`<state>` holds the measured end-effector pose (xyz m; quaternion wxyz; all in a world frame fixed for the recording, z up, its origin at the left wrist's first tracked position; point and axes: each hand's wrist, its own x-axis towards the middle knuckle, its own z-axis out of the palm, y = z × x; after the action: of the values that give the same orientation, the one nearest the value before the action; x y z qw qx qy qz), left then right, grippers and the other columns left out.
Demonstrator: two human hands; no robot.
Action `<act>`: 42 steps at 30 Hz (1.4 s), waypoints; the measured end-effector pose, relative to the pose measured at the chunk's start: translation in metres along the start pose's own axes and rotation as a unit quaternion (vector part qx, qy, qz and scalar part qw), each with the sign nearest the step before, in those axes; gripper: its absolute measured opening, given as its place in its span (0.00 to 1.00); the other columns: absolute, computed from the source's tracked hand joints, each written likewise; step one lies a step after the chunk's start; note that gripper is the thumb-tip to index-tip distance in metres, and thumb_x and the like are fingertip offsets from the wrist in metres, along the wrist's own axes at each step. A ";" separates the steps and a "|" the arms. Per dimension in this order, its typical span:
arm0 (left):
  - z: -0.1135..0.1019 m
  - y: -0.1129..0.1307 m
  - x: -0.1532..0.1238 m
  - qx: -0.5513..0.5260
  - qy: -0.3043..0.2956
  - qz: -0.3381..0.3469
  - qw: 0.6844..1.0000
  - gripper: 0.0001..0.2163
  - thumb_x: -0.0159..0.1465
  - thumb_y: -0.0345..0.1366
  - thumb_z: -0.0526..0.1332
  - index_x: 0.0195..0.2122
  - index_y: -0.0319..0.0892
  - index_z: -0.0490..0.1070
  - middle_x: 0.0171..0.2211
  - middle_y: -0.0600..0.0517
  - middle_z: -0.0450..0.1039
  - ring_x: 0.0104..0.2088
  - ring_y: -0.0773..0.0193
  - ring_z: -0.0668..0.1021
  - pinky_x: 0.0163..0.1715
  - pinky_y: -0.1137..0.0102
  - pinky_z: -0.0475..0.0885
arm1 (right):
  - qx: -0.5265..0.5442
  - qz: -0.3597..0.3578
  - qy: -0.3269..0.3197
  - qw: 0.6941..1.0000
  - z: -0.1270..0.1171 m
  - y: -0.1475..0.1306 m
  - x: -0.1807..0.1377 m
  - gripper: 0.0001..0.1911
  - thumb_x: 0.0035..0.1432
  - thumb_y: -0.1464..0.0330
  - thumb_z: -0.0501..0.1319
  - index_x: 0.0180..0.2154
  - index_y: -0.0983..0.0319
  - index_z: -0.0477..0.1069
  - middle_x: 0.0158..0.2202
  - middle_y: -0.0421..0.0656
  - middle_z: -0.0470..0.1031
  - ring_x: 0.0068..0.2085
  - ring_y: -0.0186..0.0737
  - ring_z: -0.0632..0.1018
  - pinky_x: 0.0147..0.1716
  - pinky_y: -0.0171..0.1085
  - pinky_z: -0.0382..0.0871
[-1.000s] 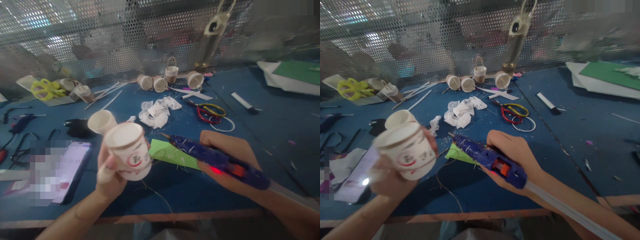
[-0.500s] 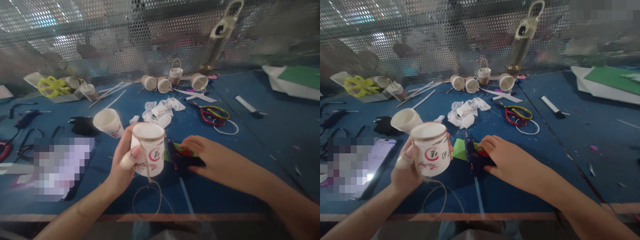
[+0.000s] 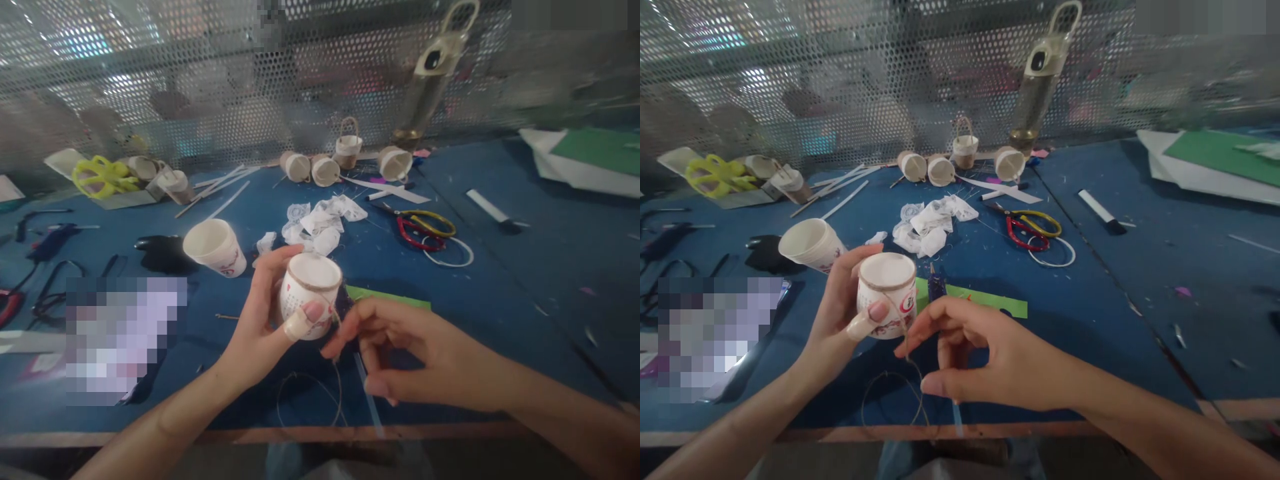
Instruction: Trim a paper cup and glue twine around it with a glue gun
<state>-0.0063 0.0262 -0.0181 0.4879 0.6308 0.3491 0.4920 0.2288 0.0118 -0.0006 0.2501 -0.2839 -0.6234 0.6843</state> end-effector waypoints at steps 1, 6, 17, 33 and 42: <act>0.000 0.000 -0.001 0.011 -0.003 0.002 1.000 0.25 0.66 0.39 0.69 0.62 0.59 0.64 0.53 0.54 0.72 0.49 0.63 0.77 0.49 0.71 0.73 | 0.021 0.005 -0.001 1.000 0.000 0.001 0.001 0.19 0.60 0.69 0.70 0.49 0.59 0.68 0.47 0.44 0.81 0.30 0.26 0.75 0.32 0.31 0.70; 0.000 -0.001 -0.003 0.055 -0.023 0.008 0.998 0.26 0.65 0.37 0.70 0.62 0.60 0.64 0.53 0.55 0.74 0.49 0.62 0.77 0.51 0.69 0.71 | -0.007 -0.011 0.034 0.999 0.000 0.004 0.002 0.17 0.58 0.66 0.72 0.46 0.59 0.70 0.27 0.33 0.73 0.27 0.28 0.71 0.28 0.29 0.65; 0.005 0.001 -0.002 -0.013 -0.062 -0.061 0.996 0.21 0.66 0.39 0.69 0.58 0.58 0.66 0.50 0.56 0.75 0.47 0.66 0.77 0.47 0.74 0.72 | -0.334 -0.194 0.260 0.885 0.001 -0.001 -0.004 0.06 0.68 0.69 0.62 0.36 0.57 0.74 0.28 0.33 0.78 0.25 0.25 0.72 0.25 0.27 0.64; 0.010 0.001 -0.006 -0.120 -0.088 -0.109 0.983 0.18 0.67 0.40 0.68 0.56 0.56 0.69 0.47 0.57 0.78 0.44 0.69 0.79 0.42 0.80 0.74 | -0.320 -0.208 0.245 0.891 0.000 0.000 -0.001 0.09 0.68 0.71 0.60 0.32 0.60 0.71 0.27 0.35 0.72 0.27 0.26 0.70 0.27 0.27 0.63; 0.012 -0.002 -0.008 -0.152 -0.096 -0.111 0.977 0.18 0.66 0.39 0.68 0.56 0.55 0.70 0.48 0.55 0.78 0.44 0.67 0.79 0.43 0.77 0.75 | -0.323 -0.207 0.241 0.892 0.000 0.002 -0.002 0.08 0.69 0.70 0.59 0.33 0.59 0.71 0.28 0.36 0.72 0.28 0.29 0.72 0.28 0.30 0.65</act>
<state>0.0031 0.0165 -0.0227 0.6608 0.5511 0.2900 0.4190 0.2299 0.0103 -0.0021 0.4234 -0.3699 -0.7749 0.2889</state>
